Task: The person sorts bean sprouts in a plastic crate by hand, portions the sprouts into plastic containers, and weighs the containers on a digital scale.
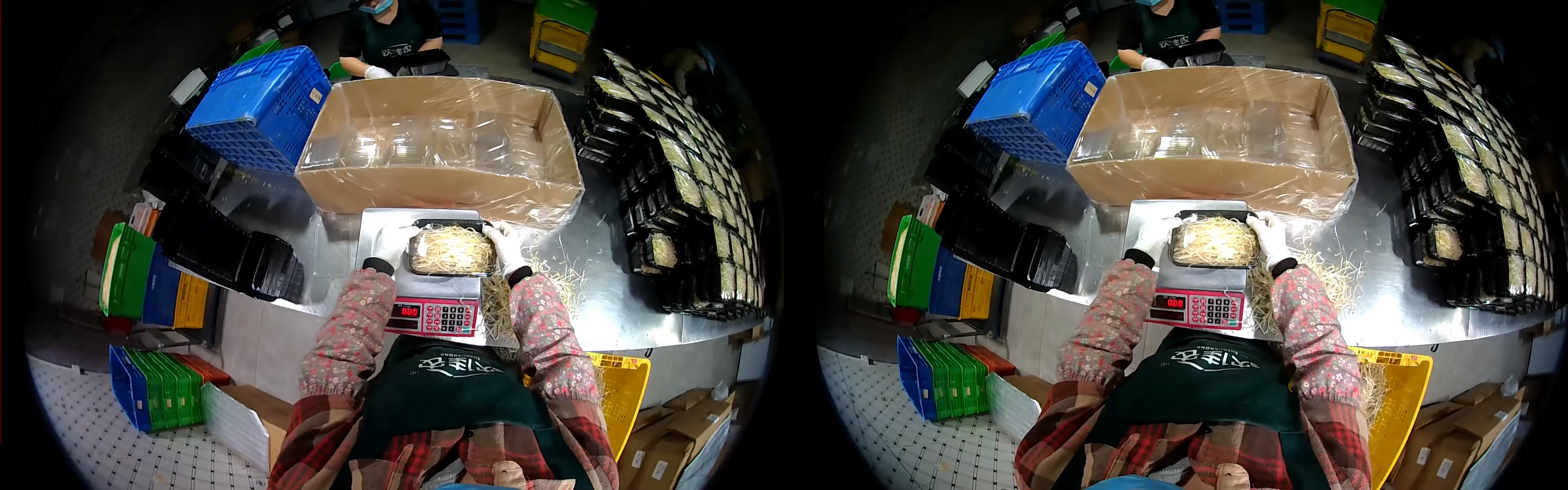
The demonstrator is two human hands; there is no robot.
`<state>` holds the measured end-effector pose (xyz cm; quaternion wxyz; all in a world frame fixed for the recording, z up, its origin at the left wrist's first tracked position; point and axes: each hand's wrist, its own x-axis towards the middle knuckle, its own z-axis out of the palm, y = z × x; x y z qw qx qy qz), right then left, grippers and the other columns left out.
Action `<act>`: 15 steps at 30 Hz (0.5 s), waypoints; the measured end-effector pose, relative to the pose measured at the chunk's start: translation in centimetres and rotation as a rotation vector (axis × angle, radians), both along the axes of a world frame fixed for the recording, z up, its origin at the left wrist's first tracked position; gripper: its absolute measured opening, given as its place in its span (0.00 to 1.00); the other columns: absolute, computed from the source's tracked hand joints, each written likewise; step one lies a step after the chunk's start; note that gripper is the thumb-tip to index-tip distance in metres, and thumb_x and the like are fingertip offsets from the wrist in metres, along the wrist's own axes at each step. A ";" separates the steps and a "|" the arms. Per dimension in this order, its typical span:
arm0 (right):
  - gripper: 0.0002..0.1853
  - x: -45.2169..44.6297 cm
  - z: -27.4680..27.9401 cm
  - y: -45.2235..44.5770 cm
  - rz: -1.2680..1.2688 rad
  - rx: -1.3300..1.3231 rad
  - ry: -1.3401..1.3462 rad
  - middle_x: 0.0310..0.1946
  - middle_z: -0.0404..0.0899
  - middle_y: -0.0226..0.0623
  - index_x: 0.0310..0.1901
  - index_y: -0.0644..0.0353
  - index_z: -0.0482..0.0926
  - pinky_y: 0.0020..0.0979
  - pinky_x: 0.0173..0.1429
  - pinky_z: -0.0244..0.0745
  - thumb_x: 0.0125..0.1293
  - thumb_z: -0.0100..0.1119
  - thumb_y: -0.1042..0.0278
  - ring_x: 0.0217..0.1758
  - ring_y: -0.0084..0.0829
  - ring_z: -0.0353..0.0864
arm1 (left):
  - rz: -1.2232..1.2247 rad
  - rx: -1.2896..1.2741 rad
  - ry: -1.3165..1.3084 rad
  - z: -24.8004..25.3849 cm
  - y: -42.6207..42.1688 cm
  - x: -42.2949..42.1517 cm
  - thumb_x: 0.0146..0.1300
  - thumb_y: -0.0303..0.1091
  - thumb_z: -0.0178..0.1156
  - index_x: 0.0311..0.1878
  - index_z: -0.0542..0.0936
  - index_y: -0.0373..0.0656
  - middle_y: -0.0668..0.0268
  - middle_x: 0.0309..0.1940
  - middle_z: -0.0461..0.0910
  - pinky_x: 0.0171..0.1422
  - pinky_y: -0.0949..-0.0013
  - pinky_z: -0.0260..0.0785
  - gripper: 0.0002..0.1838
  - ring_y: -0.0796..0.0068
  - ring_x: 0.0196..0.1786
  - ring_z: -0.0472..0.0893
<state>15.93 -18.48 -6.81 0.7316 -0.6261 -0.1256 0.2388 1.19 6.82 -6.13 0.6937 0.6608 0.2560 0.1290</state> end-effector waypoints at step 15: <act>0.09 -6.7 3.1 -6.0 0.173 0.212 0.539 0.29 0.85 0.47 0.36 0.59 0.71 0.36 0.23 0.84 0.65 0.65 0.75 0.27 0.37 0.87 | 0.145 -0.674 -0.055 4.4 -8.3 -8.1 0.63 0.25 0.64 0.43 0.73 0.35 0.57 0.36 0.79 0.40 0.56 0.86 0.10 0.56 0.40 0.86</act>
